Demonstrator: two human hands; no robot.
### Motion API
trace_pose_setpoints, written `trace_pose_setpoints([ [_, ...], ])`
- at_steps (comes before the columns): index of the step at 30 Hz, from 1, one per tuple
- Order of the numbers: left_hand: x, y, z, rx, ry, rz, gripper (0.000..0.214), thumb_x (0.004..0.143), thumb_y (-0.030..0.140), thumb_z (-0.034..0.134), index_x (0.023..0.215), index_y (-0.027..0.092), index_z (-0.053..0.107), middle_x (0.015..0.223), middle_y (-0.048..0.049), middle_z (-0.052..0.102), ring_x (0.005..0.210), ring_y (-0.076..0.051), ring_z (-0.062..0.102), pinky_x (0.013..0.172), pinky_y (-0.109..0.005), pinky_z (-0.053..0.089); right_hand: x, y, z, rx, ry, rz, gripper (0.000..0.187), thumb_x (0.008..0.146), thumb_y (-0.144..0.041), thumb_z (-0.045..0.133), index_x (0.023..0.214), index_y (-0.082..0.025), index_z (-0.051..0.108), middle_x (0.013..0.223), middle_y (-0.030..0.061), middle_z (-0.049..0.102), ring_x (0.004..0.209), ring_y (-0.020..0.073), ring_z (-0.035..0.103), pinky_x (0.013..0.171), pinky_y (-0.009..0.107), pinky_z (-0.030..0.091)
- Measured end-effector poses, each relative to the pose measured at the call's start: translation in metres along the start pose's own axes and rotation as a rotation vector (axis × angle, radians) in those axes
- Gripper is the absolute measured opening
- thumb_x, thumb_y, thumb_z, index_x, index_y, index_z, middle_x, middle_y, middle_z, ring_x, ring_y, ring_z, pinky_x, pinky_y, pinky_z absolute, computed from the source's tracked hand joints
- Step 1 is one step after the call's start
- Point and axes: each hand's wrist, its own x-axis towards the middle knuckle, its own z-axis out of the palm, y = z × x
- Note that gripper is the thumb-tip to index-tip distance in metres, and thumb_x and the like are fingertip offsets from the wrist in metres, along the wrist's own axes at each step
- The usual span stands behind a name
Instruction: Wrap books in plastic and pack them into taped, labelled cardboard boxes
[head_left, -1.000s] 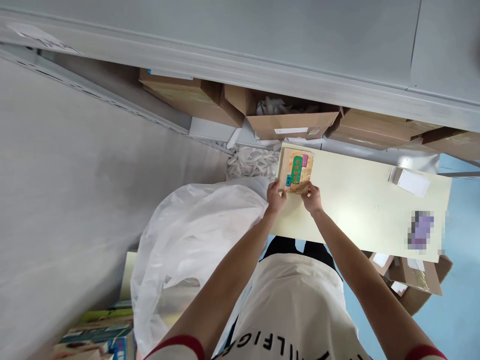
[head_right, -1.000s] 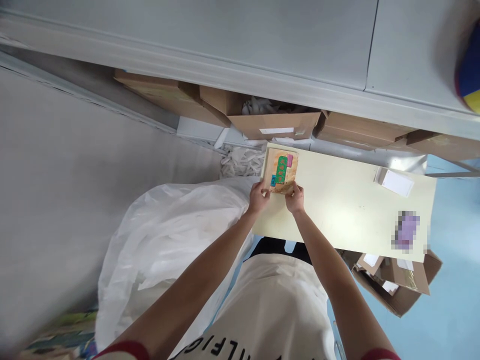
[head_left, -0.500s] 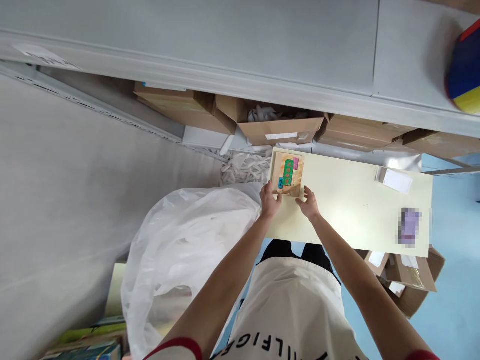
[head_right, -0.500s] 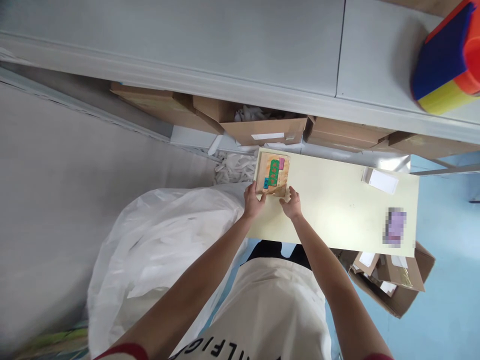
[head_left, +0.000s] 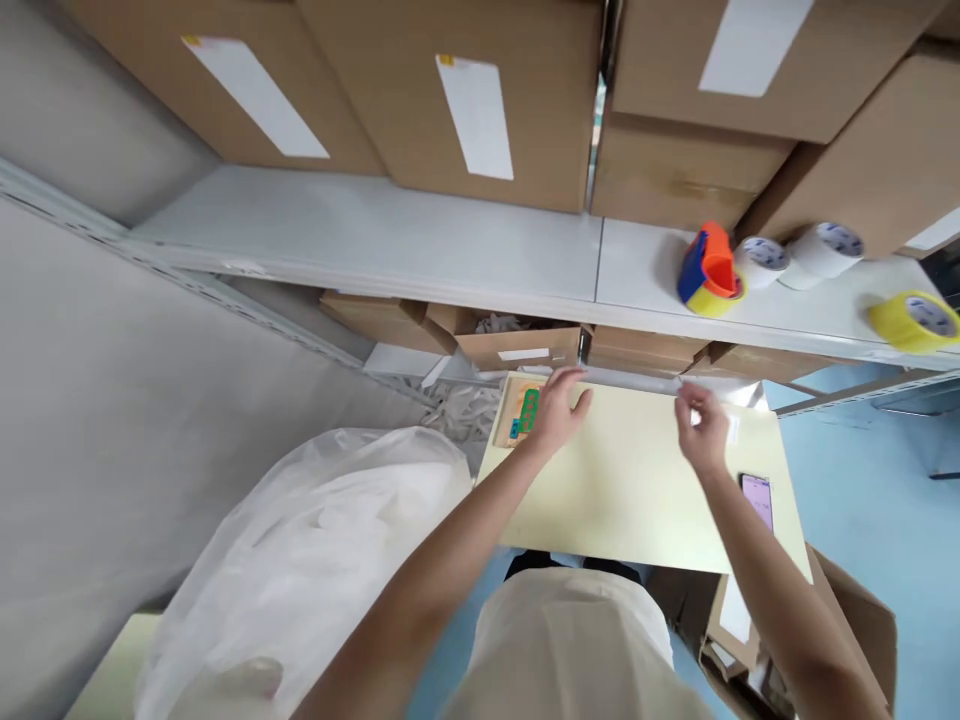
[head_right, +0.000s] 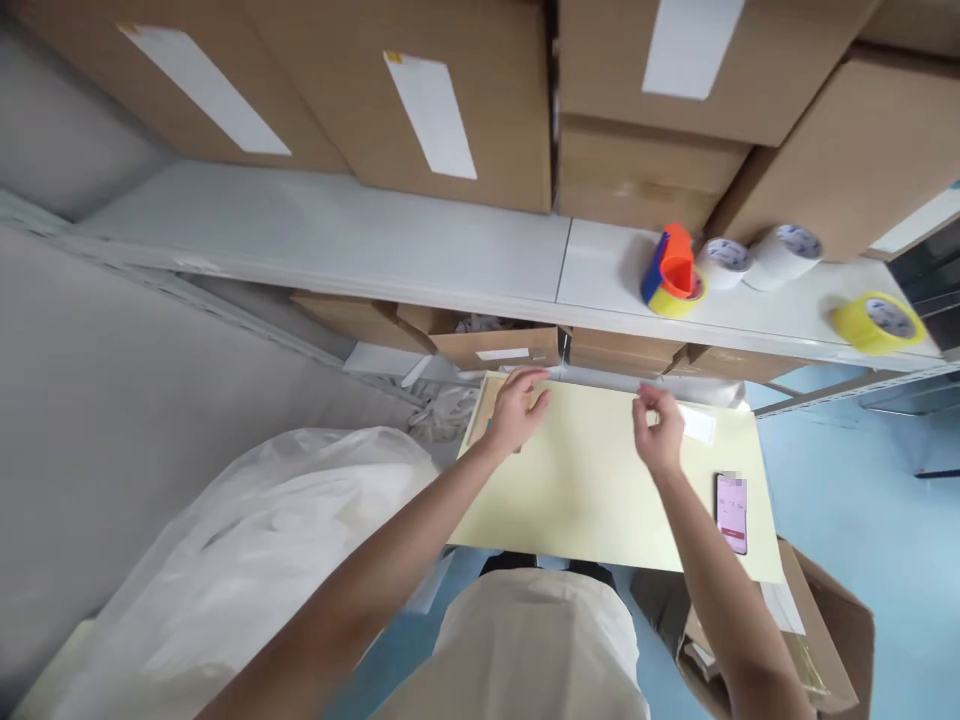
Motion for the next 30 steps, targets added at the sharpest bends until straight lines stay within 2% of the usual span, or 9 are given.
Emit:
trace_pose_setpoints([
  [2,0.051,0.034,0.018,-0.076,-0.038,0.065,0.027,0.088,0.028,0.062,0.114,0.021,0.066,0.121,-0.0102,0.064,0.113,-0.021,0.063,0.090,-0.034,0.056,0.059,-0.010,-0.025,0.006,0.117,-0.069,0.039,0.083,-0.049,0.065,0.109,-0.021,0.065,0.109,0.0104,0.069,0.097,0.0221,0.064,0.086,0.042,0.055],
  [4,0.098,0.060,0.040,-0.150,-0.067,0.050,0.031,0.088,0.031,0.064,0.117,0.019,0.066,0.128,-0.0122,0.062,0.113,-0.021,0.063,0.089,-0.033,0.056,0.113,-0.013,-0.036,0.061,0.167,-0.042,0.052,0.081,-0.052,0.065,0.122,-0.021,0.061,0.122,0.0118,0.065,0.104,0.0227,0.063,0.089,0.042,0.054],
  [7,0.153,0.083,0.076,-0.222,-0.083,-0.093,0.039,0.087,0.031,0.066,0.123,0.016,0.064,0.137,-0.0151,0.059,0.121,-0.025,0.061,0.099,-0.038,0.052,0.172,-0.013,-0.029,0.177,0.080,0.091,0.058,0.080,-0.055,0.062,0.122,-0.015,0.060,0.119,0.0149,0.066,0.105,0.0256,0.062,0.091,0.043,0.051],
  [10,0.183,0.095,0.107,-0.322,-0.057,-0.248,0.043,0.087,0.032,0.067,0.127,0.016,0.062,0.132,-0.0142,0.065,0.125,-0.027,0.060,0.107,-0.042,0.046,0.200,-0.013,-0.012,0.235,-0.096,0.135,0.051,0.079,-0.054,0.061,0.111,-0.014,0.065,0.097,0.0105,0.072,0.095,0.0257,0.064,0.086,0.043,0.052],
  [14,0.189,0.106,0.131,-0.474,0.069,-0.304,0.044,0.087,0.034,0.068,0.127,0.018,0.061,0.125,-0.0116,0.069,0.121,-0.024,0.062,0.107,-0.041,0.046,0.202,-0.013,-0.006,0.285,-0.148,0.102,0.043,0.078,-0.049,0.062,0.107,-0.017,0.065,0.088,0.0057,0.071,0.085,0.0225,0.064,0.082,0.042,0.054],
  [17,0.171,0.120,0.135,-0.510,0.129,-0.290,0.041,0.084,0.034,0.071,0.120,0.016,0.061,0.118,-0.0129,0.070,0.113,-0.023,0.066,0.103,-0.040,0.049,0.186,-0.011,-0.022,0.358,-0.183,0.056,0.046,0.080,-0.047,0.062,0.116,-0.018,0.062,0.103,0.0082,0.072,0.094,0.0229,0.065,0.087,0.043,0.054],
  [20,0.135,0.138,0.135,-0.516,0.174,-0.202,0.040,0.081,0.034,0.075,0.115,0.018,0.060,0.114,-0.0115,0.070,0.107,-0.022,0.067,0.094,-0.036,0.054,0.151,-0.010,-0.052,0.449,-0.207,-0.051,0.055,0.082,-0.047,0.065,0.129,-0.020,0.057,0.126,0.0113,0.067,0.116,0.0250,0.061,0.098,0.043,0.051],
  [25,0.037,0.159,0.143,-0.507,0.160,-0.139,0.045,0.081,0.042,0.075,0.118,0.022,0.058,0.118,-0.0098,0.066,0.112,-0.022,0.064,0.088,-0.033,0.057,0.056,0.004,-0.098,0.467,-0.222,-0.023,0.061,0.091,-0.047,0.061,0.145,-0.026,0.044,0.148,0.0110,0.052,0.133,0.0265,0.052,0.108,0.045,0.046],
  [30,-0.064,0.139,0.173,-0.522,0.030,-0.368,0.046,0.081,0.036,0.073,0.122,0.024,0.054,0.127,-0.0107,0.060,0.122,-0.023,0.059,0.094,-0.038,0.057,-0.042,0.068,-0.108,0.389,-0.166,0.190,0.063,0.088,-0.050,0.062,0.144,-0.026,0.046,0.150,0.0130,0.048,0.136,0.0290,0.049,0.109,0.049,0.046],
])
